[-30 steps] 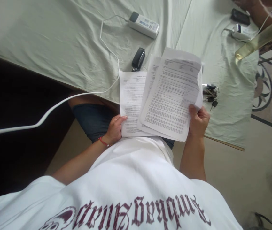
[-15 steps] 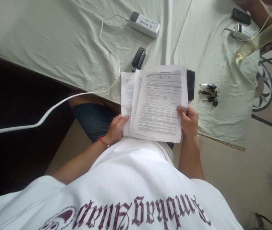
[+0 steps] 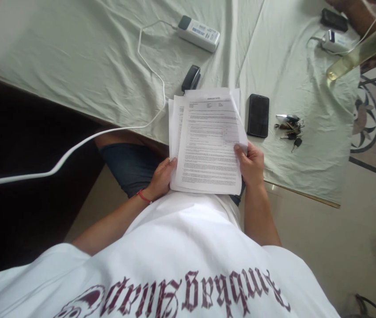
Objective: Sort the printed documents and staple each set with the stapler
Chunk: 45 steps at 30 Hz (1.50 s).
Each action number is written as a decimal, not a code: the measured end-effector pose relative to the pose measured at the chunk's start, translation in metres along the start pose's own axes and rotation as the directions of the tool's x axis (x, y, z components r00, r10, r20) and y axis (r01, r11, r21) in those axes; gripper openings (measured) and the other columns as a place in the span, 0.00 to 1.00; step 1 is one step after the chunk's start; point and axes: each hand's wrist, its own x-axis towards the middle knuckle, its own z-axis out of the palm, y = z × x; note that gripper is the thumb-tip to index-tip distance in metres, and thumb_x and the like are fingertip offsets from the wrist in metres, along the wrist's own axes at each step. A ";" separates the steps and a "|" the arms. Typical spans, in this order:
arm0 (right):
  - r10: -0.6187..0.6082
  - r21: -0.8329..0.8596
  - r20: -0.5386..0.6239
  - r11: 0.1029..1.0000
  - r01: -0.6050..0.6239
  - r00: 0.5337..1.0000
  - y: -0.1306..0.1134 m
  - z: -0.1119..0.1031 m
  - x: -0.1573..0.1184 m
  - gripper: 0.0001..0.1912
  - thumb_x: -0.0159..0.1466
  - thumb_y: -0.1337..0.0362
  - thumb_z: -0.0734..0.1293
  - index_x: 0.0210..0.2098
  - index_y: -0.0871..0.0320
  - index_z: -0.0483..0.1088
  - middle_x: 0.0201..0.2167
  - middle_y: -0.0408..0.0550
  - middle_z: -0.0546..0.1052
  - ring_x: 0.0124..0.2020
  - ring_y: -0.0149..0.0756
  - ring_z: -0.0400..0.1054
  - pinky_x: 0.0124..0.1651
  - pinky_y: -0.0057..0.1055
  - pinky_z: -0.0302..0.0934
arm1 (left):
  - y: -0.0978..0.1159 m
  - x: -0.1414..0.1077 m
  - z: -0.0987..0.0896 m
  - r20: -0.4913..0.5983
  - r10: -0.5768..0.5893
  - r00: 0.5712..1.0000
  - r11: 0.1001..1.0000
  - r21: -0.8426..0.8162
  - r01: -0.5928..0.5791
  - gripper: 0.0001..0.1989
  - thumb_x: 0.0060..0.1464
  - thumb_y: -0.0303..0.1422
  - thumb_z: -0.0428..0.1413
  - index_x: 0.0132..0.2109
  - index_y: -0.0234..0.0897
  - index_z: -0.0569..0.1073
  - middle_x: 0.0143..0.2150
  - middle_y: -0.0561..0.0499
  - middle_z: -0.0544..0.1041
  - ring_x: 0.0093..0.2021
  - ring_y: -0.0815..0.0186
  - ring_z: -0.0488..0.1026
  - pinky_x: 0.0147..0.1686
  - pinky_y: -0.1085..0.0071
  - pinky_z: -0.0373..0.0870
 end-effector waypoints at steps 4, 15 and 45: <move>-0.007 -0.037 -0.028 0.999 0.006 1.000 0.002 0.000 0.001 0.15 0.60 0.50 0.75 0.36 0.54 0.78 0.30 0.41 0.78 0.28 0.31 0.68 0.32 0.30 0.64 | 0.002 -0.001 0.000 0.017 0.002 1.000 1.000 0.019 -0.002 0.27 0.49 0.53 0.70 0.46 0.35 0.81 0.46 0.44 0.86 0.52 0.50 0.81 0.55 0.54 0.78; -0.086 -0.121 -0.246 0.991 0.058 0.965 -0.001 -0.021 0.008 0.13 0.56 0.54 0.76 0.31 0.58 0.77 0.26 0.42 0.77 0.26 0.29 0.66 0.31 0.29 0.62 | 0.001 -0.002 0.000 -0.006 -0.003 1.000 1.000 0.001 0.003 0.24 0.52 0.52 0.68 0.45 0.36 0.81 0.45 0.44 0.86 0.55 0.49 0.80 0.56 0.54 0.77; -0.115 -0.191 -0.162 0.978 0.083 0.980 0.002 0.011 -0.004 0.13 0.62 0.52 0.72 0.32 0.56 0.75 0.26 0.40 0.73 0.26 0.30 0.63 0.31 0.30 0.59 | 0.001 -0.002 0.000 -0.048 0.052 0.997 0.997 0.056 -0.049 0.25 0.55 0.55 0.65 0.44 0.36 0.82 0.45 0.44 0.86 0.55 0.50 0.80 0.56 0.57 0.77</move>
